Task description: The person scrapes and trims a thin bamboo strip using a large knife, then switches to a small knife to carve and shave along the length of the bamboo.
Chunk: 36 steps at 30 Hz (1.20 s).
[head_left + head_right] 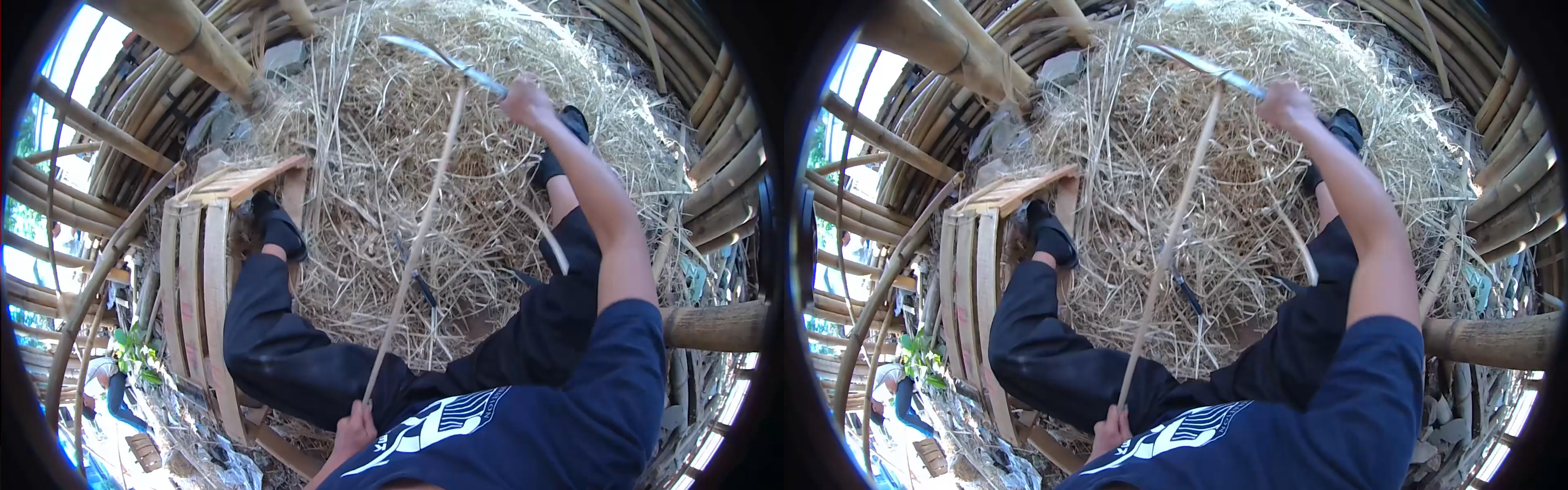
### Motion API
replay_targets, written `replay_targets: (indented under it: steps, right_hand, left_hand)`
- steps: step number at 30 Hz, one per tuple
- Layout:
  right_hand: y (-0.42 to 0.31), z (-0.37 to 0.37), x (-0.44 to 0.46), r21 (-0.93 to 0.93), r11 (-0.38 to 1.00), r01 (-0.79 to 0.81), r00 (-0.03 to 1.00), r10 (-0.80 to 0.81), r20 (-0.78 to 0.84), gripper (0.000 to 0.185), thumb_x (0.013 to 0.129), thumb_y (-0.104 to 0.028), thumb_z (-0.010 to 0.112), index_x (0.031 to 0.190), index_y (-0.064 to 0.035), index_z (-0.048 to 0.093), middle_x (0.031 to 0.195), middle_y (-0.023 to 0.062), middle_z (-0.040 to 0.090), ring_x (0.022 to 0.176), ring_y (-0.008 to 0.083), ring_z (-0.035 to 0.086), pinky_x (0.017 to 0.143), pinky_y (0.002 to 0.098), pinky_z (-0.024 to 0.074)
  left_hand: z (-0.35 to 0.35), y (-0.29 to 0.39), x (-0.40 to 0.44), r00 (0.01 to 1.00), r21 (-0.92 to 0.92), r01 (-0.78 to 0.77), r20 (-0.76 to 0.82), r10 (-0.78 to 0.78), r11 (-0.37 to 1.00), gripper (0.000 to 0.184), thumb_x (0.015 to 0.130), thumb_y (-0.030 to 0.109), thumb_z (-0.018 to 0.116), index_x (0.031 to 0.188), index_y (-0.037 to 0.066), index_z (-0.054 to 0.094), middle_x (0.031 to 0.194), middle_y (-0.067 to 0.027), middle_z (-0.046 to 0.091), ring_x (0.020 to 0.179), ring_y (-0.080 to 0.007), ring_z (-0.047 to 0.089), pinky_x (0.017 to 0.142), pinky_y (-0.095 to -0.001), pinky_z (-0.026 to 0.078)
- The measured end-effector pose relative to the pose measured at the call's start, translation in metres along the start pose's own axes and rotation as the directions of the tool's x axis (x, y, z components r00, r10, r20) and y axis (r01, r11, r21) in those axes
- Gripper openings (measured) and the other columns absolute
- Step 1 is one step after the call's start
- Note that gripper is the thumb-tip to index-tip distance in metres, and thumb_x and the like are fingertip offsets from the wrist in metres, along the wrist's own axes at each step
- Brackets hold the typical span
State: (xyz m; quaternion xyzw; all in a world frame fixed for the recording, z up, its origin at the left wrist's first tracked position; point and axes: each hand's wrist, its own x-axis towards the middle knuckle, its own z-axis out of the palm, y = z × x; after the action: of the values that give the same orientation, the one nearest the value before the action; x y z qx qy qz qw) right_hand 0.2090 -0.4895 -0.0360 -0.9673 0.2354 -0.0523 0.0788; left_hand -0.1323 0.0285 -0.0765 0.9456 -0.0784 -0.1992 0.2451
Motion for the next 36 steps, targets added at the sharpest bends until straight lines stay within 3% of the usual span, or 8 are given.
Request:
replay_targets:
  steps: [12,15,17,19,22,24,28,36]
  right_hand:
    - [-0.019,0.031,-0.09,-0.043,0.771,0.636,0.697,-0.55,0.459,0.019,0.068,-0.019,0.062,0.077,-0.003,0.069,0.073,0.018,0.067,0.07,0.0312,0.069,0.069,0.042,0.0565]
    - [0.03,0.029,0.012,-0.138,0.99,0.034,0.977,-0.004,0.212,0.02,0.076,-0.019,0.059,0.085,-0.0029,0.068,0.094,0.0185,0.07,0.09,0.0291,0.069,0.075,0.0425,0.0551]
    - [0.067,0.03,0.048,0.119,0.915,-0.386,0.916,0.395,-0.066,0.03,0.077,-0.023,0.059,0.095,-0.0016,0.071,0.102,0.0204,0.068,0.097,0.0316,0.067,0.079,0.0417,0.0543]
    - [0.12,0.049,0.079,0.445,0.753,-0.485,0.848,0.528,0.031,0.046,0.077,-0.036,0.056,0.101,0.0013,0.069,0.11,0.0216,0.065,0.105,0.0339,0.063,0.09,0.0396,0.0487]
    - [0.138,0.052,0.066,0.413,0.8,-0.435,0.877,0.481,-0.009,0.054,0.075,-0.042,0.06,0.099,0.0058,0.067,0.112,0.0258,0.063,0.108,0.0367,0.06,0.094,0.0413,0.0455]
    - [0.151,0.069,0.052,0.204,0.936,-0.288,0.885,0.341,-0.318,0.049,0.071,-0.043,0.06,0.073,0.0059,0.069,0.077,0.0233,0.068,0.075,0.0336,0.068,0.076,0.0405,0.0518]
    - [0.094,0.035,-0.014,0.075,0.961,-0.265,0.945,0.243,0.218,0.054,0.07,-0.041,0.066,0.098,0.0046,0.069,0.105,0.0256,0.066,0.098,0.0363,0.065,0.087,0.0419,0.0499]
    - [0.019,0.069,-0.037,0.012,0.997,-0.07,0.964,0.064,0.258,0.048,0.064,-0.033,0.071,0.095,0.0029,0.067,0.101,0.0212,0.066,0.097,0.0335,0.065,0.085,0.0398,0.0524]
  left_hand:
    - [-0.005,0.008,0.007,0.999,-0.106,0.034,-0.006,-0.034,0.994,0.011,0.094,0.014,0.052,0.087,0.006,0.047,0.054,-0.0208,0.053,0.054,-0.0445,0.056,0.043,-0.0516,0.041]
    - [-0.007,0.003,-0.006,0.998,-0.039,0.063,0.033,-0.062,0.997,0.011,0.094,0.015,0.053,0.087,0.007,0.048,0.054,-0.0208,0.052,0.054,-0.0439,0.057,0.044,-0.0512,0.042]
    - [-0.004,-0.007,-0.005,1.0,-0.065,-0.026,-0.017,0.025,0.998,0.011,0.093,0.016,0.054,0.087,0.007,0.049,0.055,-0.0202,0.053,0.054,-0.0431,0.057,0.044,-0.0506,0.043]
    - [0.0,-0.015,-0.006,0.999,-0.071,0.0,-0.052,-0.004,0.998,0.013,0.093,0.016,0.054,0.091,0.003,0.05,0.055,-0.0191,0.055,0.053,-0.0425,0.058,0.044,-0.0488,0.044]
    - [0.007,-0.019,-0.006,0.998,-0.148,0.031,-0.058,-0.04,0.989,0.016,0.093,0.014,0.053,0.095,-0.001,0.051,0.055,-0.0176,0.056,0.051,-0.0396,0.06,0.043,-0.045,0.045]
    - [-0.003,-0.013,0.001,0.997,-0.297,0.068,-0.001,-0.071,0.952,0.014,0.094,0.014,0.052,0.096,0.0,0.052,0.054,-0.0156,0.056,0.05,-0.0357,0.061,0.042,-0.0431,0.046]
    - [-0.012,-0.011,0.005,0.998,-0.322,0.024,0.07,-0.001,0.946,0.013,0.097,0.01,0.047,0.096,-0.002,0.052,0.053,-0.0072,0.054,0.045,-0.0167,0.059,0.044,-0.0285,0.045]
    - [-0.019,0.0,0.005,0.993,-0.344,0.058,0.113,-0.02,0.937,0.016,0.096,0.014,0.05,0.094,-0.001,0.053,0.053,-0.0117,0.054,0.047,-0.0262,0.061,0.045,-0.0341,0.045]
